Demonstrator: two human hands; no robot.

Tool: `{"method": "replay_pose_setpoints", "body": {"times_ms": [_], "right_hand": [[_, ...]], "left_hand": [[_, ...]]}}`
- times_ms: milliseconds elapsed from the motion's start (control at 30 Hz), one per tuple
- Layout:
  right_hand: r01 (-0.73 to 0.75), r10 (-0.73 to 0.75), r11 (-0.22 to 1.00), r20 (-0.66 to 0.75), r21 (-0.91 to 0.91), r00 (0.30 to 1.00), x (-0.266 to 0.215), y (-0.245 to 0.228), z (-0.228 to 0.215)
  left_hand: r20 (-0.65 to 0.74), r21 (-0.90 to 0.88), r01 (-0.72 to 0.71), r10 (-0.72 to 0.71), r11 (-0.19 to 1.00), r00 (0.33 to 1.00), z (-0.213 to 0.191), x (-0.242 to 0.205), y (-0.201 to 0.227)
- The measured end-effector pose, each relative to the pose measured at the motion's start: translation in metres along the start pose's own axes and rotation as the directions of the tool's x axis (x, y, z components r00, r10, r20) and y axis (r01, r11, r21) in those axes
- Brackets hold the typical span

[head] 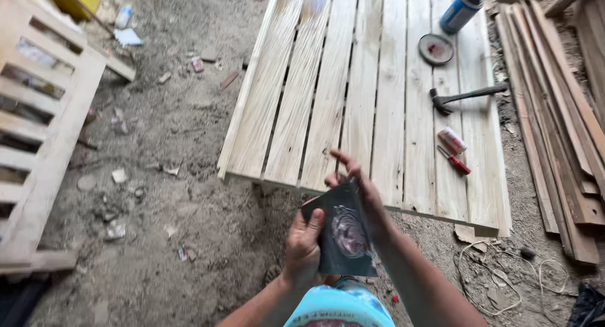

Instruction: The person applies a filler paste to gaps and imperfections on a set of wooden planks using a putty knife and a sanding block. They smooth the filler into the wood and then sand the surface to level it.

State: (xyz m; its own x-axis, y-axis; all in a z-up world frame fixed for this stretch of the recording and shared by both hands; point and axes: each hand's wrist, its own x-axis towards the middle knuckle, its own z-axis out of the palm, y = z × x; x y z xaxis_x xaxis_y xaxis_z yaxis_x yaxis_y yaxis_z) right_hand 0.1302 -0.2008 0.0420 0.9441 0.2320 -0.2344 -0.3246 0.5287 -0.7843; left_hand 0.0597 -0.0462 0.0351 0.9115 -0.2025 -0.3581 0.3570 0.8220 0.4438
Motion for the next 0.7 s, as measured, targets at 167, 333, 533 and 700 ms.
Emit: {"method": "replay_pose_setpoints", "body": {"times_ms": [167, 333, 533, 700], "right_hand": [[-0.24, -0.013, 0.666, -0.332, -0.707, 0.943, -0.03, 0.018, -0.031], [0.259, -0.443, 0.455, 0.036, -0.852, 0.896, -0.045, -0.033, -0.056], [0.578, -0.407, -0.314, 0.657, -0.753, 0.635, 0.005, -0.044, -0.031], [0.697, -0.464, -0.207, 0.696, -0.687, 0.548, 0.058, -0.058, -0.045]], "left_hand": [[-0.049, 0.051, 0.02, -0.017, 0.999, 0.999, -0.001, 0.033, 0.034], [-0.161, 0.198, -0.328, 0.36, 0.924, 0.919, -0.01, 0.092, 0.043], [-0.036, 0.503, -0.61, 0.72, 0.612, 0.693, 0.022, 0.153, 0.02], [0.338, 0.588, -0.715, 0.688, 0.379, 0.642, 0.064, 0.155, 0.01]]}}
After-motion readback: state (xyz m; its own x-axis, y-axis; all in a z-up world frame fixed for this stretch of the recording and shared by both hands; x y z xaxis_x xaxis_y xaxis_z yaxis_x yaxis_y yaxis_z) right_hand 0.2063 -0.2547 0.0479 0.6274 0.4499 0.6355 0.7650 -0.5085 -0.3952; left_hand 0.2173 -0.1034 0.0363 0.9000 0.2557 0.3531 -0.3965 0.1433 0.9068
